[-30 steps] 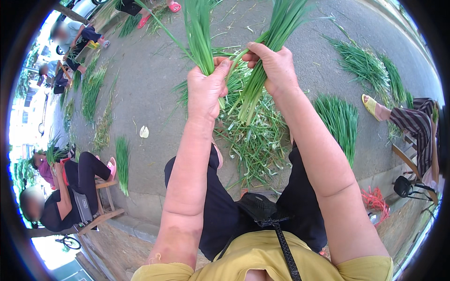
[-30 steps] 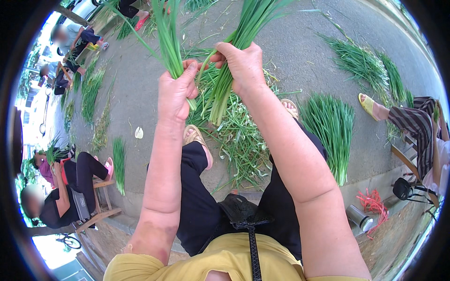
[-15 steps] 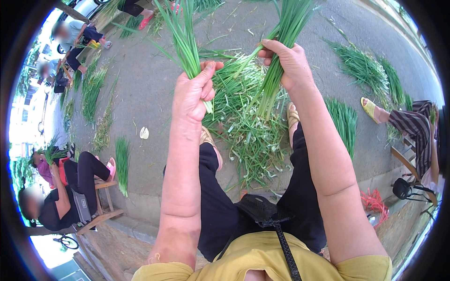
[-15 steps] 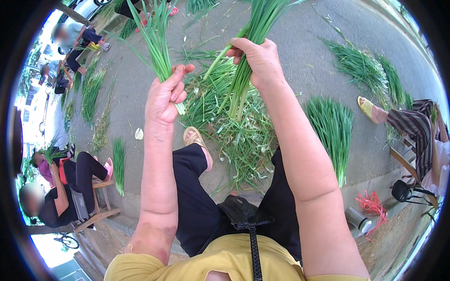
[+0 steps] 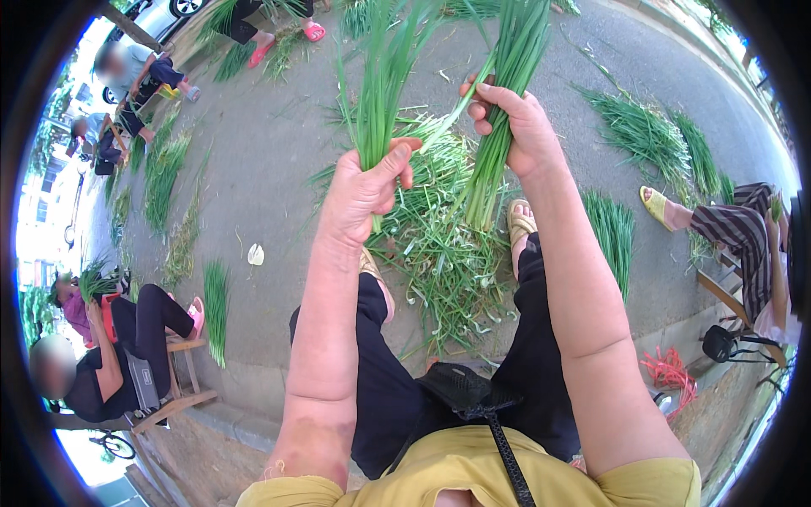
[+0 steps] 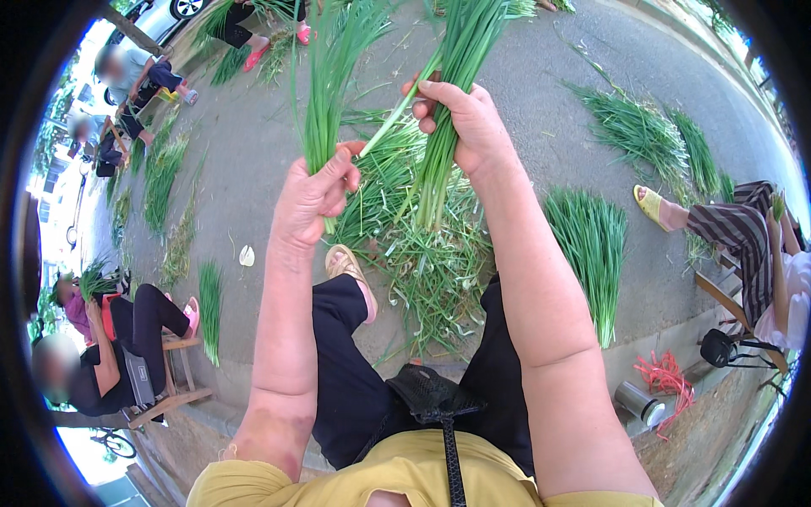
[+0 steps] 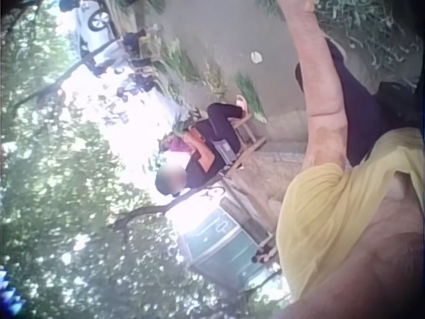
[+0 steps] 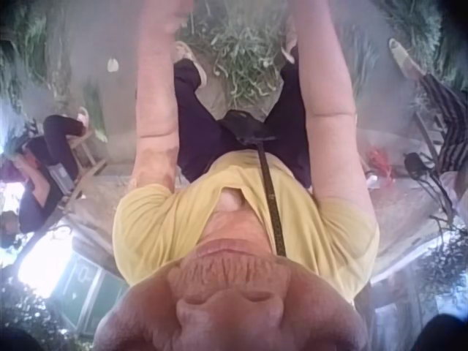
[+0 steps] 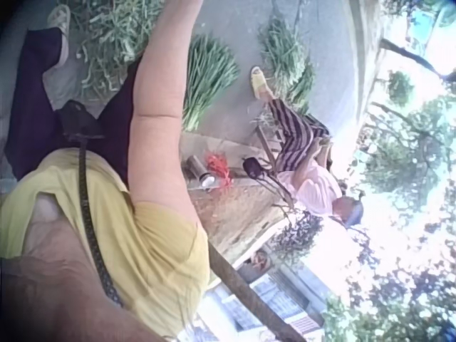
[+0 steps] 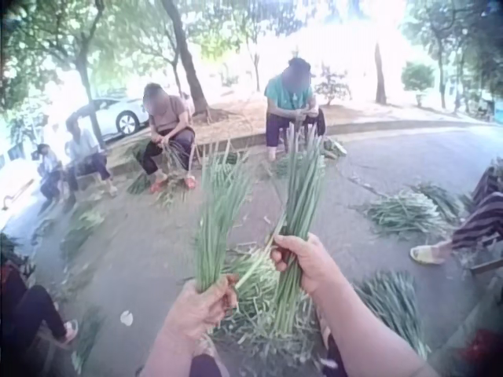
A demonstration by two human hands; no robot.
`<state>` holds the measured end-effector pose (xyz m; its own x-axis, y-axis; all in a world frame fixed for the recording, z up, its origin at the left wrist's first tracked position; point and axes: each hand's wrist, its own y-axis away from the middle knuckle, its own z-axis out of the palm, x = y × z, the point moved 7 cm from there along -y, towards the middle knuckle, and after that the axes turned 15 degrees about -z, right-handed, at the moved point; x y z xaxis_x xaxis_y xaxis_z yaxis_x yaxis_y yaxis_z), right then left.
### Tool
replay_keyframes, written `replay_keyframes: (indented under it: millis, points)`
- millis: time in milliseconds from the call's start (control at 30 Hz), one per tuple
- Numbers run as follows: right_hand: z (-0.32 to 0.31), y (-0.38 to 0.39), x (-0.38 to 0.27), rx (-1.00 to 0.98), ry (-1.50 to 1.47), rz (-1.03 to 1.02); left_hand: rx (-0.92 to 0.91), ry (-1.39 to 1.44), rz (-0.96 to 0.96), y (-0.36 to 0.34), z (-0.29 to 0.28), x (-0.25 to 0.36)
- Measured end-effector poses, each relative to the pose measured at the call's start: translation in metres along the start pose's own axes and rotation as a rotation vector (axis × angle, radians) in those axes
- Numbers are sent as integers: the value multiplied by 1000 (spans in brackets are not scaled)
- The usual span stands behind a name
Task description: The person sits on a low stool outdoors and repeatedly snaps the white ends off green stalks, likely chives or scallions, by hand. The trimmed ends fall to the ground while the person continues processing the bunch.
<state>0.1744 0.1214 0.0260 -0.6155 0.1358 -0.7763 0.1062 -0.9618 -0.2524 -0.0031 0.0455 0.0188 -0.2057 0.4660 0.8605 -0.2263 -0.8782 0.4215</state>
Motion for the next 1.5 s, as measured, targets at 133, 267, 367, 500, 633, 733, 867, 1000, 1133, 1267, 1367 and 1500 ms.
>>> replay_keyframes:
  millis: [133, 267, 367, 500, 633, 733, 867, 1000, 1133, 1267, 1367, 1500]
  points:
    - [10, 2, -1, -47, -28, -11, -107, 37, -41, -5, 16, -6]
    - [19, 6, 2, -110, -69, 25, -83, 17, -20, -7, 19, -8]
    - [26, 9, 5, -186, -174, 67, -194, 59, -57, -3, 27, -8]
    - [38, 12, 9, -219, -380, 100, -273, 79, -10, 1, 33, -7]
    - [38, 12, 9, -235, -497, 107, -122, 106, 79, -4, 21, 0]
    - [38, 12, 10, -237, -428, 118, -63, 129, 163, -5, 10, 9]
    - [44, 15, 14, -248, -247, 116, -27, 125, 135, -4, 11, 9]
    - [48, 19, 18, -276, -127, 137, 73, 19, 128, -8, 7, 5]
    - [47, 18, 22, -273, -76, 144, 29, 93, 106, -7, 6, 5]
    - [45, 15, 22, -263, -61, 133, -49, 131, 68, -5, 2, 4]
    - [44, 14, 20, -267, -65, 120, -63, 150, 67, -5, 0, 5]
    - [43, 15, 23, -274, -85, 134, -4, 62, 67, -4, 3, 6]
